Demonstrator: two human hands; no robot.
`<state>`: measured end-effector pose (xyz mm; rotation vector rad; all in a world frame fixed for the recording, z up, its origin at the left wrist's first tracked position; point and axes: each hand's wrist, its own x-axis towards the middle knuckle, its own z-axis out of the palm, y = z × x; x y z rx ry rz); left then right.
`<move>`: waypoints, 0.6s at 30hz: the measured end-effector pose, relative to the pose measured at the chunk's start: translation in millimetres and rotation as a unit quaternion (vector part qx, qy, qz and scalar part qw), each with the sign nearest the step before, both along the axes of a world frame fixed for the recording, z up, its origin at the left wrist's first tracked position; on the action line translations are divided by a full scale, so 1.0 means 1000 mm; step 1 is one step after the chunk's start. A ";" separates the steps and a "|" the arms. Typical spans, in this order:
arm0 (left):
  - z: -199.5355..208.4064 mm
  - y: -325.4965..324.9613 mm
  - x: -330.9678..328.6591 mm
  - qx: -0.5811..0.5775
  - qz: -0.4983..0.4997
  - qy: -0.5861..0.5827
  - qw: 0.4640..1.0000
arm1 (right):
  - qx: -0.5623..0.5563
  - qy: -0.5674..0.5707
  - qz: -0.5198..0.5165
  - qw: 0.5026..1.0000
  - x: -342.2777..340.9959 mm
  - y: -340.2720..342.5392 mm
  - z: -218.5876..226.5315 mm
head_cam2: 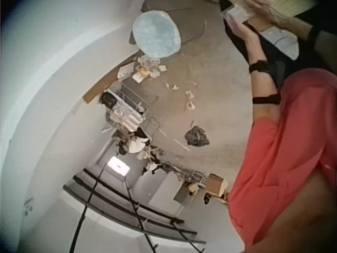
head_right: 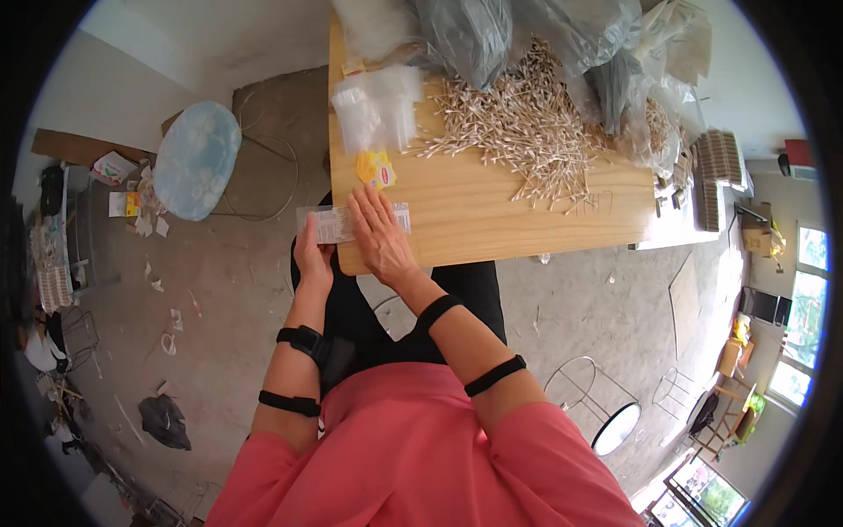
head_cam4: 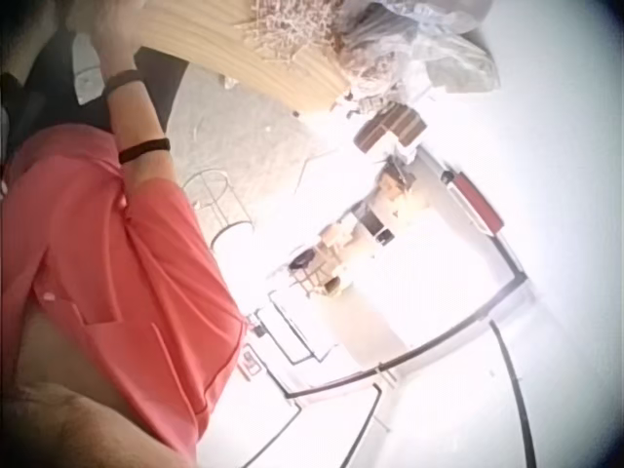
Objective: Sorting cotton swabs and placing them into small plastic bags.
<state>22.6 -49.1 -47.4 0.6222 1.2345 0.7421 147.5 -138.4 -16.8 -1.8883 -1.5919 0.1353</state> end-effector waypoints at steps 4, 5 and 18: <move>0.003 0.003 0.003 0.041 -0.049 0.070 0.995 | -0.037 -0.004 0.034 0.999 -0.004 -0.008 -0.012; 0.004 0.003 0.002 0.043 -0.053 0.078 0.995 | -0.044 -0.015 0.036 0.998 -0.006 -0.009 -0.013; -0.001 -0.026 0.008 -0.061 0.012 -0.022 0.998 | 0.104 0.287 -0.114 0.945 -0.018 0.006 -0.003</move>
